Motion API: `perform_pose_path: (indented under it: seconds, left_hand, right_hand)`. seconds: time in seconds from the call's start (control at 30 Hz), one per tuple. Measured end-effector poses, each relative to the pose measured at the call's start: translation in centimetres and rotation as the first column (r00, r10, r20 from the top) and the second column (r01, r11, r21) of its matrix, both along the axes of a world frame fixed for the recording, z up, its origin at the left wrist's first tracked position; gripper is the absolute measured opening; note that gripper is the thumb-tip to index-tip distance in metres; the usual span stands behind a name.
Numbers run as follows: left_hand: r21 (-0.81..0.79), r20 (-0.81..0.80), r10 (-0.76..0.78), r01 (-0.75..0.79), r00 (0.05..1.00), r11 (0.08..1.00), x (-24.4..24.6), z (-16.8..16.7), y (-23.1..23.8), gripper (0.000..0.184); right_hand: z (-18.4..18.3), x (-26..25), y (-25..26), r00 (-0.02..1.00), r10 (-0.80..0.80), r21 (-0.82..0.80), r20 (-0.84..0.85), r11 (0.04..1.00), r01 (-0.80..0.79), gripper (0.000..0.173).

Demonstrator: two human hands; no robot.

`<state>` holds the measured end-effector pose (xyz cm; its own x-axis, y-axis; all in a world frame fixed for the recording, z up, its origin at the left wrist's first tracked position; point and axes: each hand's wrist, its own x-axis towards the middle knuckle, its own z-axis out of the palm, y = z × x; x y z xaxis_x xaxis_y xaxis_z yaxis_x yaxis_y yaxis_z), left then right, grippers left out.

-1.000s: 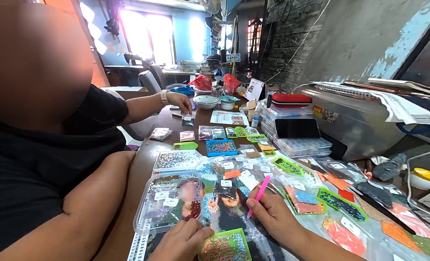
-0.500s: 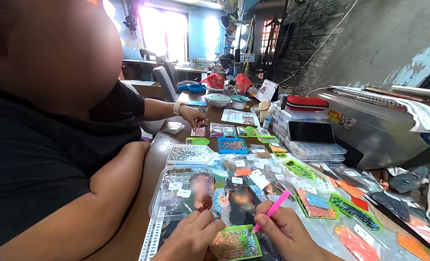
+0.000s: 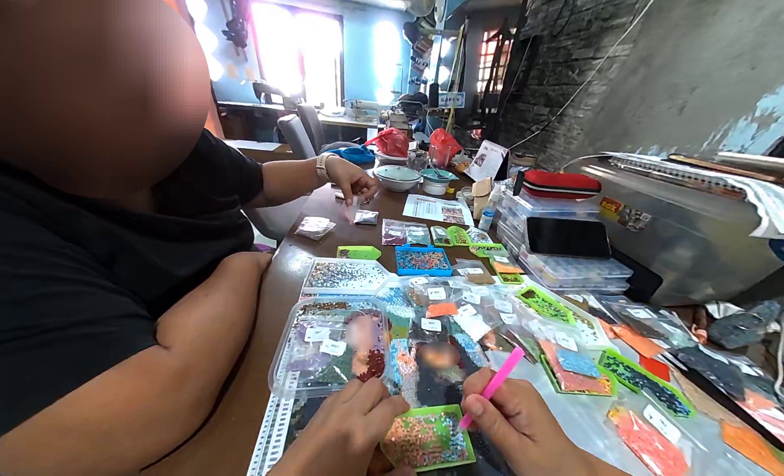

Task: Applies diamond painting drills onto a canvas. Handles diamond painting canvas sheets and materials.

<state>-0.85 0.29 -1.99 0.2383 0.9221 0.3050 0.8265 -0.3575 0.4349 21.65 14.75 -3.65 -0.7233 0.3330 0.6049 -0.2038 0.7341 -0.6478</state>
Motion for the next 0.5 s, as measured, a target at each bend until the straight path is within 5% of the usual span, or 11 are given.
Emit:
perform_pose_path:
  seconds: [0.5]
  left_hand:
    - [0.014,0.001,0.003,-0.003,1.000,1.000,0.00,-0.13,0.02,0.047]
  right_hand:
    - [-0.12,0.01,-0.03,1.000,0.012,-0.001,0.008,1.000,-0.012,0.036]
